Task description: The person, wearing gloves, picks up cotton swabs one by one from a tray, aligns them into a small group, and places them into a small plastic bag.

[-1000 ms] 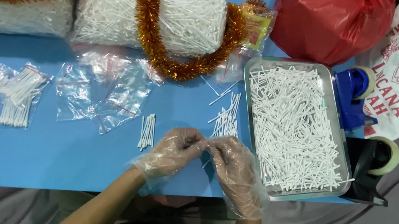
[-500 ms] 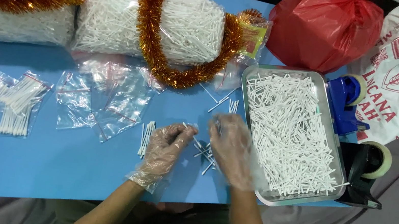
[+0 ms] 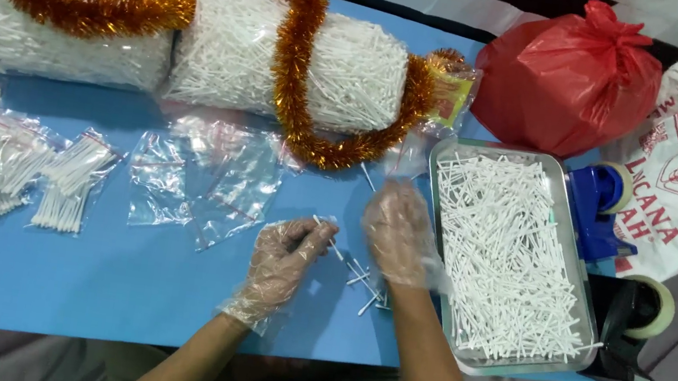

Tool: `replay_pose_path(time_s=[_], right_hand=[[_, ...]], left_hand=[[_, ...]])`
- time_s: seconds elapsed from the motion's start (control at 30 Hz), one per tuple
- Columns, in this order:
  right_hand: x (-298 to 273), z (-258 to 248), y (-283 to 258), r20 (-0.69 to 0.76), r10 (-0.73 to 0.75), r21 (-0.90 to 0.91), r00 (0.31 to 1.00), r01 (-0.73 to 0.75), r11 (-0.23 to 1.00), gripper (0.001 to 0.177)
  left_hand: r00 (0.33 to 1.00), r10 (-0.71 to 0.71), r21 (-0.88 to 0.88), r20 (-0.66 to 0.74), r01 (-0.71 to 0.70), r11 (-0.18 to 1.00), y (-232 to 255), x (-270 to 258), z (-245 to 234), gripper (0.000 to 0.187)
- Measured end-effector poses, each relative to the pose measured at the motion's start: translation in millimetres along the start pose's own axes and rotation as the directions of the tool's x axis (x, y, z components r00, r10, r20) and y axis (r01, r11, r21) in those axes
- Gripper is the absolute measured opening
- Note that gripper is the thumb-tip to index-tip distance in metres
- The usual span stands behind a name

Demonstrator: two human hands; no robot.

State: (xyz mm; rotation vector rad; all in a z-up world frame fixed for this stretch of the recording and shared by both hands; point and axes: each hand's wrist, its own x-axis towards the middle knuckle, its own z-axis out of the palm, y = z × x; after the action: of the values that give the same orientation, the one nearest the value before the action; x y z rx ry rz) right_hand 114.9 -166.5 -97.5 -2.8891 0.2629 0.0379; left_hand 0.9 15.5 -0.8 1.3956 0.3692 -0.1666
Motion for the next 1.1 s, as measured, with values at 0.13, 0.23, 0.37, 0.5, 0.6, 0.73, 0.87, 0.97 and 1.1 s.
replay_pose_path(time_s=[0.13, 0.23, 0.37, 0.5, 0.6, 0.73, 0.87, 0.97, 1.1], right_hand=[[-83, -96, -38, -0.416, -0.504, 0.009, 0.757, 0.558, 0.830, 0.019], [-109, -107, -44, 0.035, -0.339, 0.525, 0.940, 0.271, 0.806, 0.023], [-123, -121, -56, 0.223, -0.246, 0.595, 0.943, 0.068, 0.801, 0.023], [-134, -132, -68, 0.329, -0.179, 0.638, 0.927, -0.078, 0.766, 0.030], [-138, -128, -67, 0.289, -0.195, 0.656, 0.937, -0.046, 0.753, 0.028], [-146, -118, -60, 0.245, -0.129, 0.566, 0.961, -0.033, 0.824, 0.027], [-156, -72, -36, 0.040, -0.173, 0.514, 0.984, 0.128, 0.848, 0.031], [-160, -77, -46, 0.078, -0.195, 0.411, 0.978, 0.147, 0.900, 0.034], [-170, -60, -58, 0.009, -0.281, 0.283, 0.960, 0.267, 0.921, 0.029]], left_hand=[[0.998, 0.054, -0.024, -0.035, -0.055, 0.998, 1, 0, -3, 0.027], [0.999, 0.040, -0.007, -0.013, -0.040, 0.999, -7, 0, -2, 0.024], [0.999, 0.037, -0.026, 0.002, -0.036, 0.999, -17, 4, 1, 0.026], [0.999, 0.040, -0.027, 0.008, -0.040, 0.999, -10, -4, 1, 0.023], [0.997, 0.077, -0.071, -0.003, -0.077, 0.995, -4, -10, -4, 0.022], [0.962, 0.271, 0.345, 0.023, -0.262, 0.901, 17, -24, -22, 0.029], [0.761, 0.638, 0.675, 0.118, -0.532, 0.510, -1, -23, -59, 0.017], [0.694, 0.713, 0.778, 0.102, -0.502, 0.378, -25, -30, -85, 0.012], [0.664, 0.740, 0.798, 0.110, -0.502, 0.332, -47, -35, -87, 0.023]])
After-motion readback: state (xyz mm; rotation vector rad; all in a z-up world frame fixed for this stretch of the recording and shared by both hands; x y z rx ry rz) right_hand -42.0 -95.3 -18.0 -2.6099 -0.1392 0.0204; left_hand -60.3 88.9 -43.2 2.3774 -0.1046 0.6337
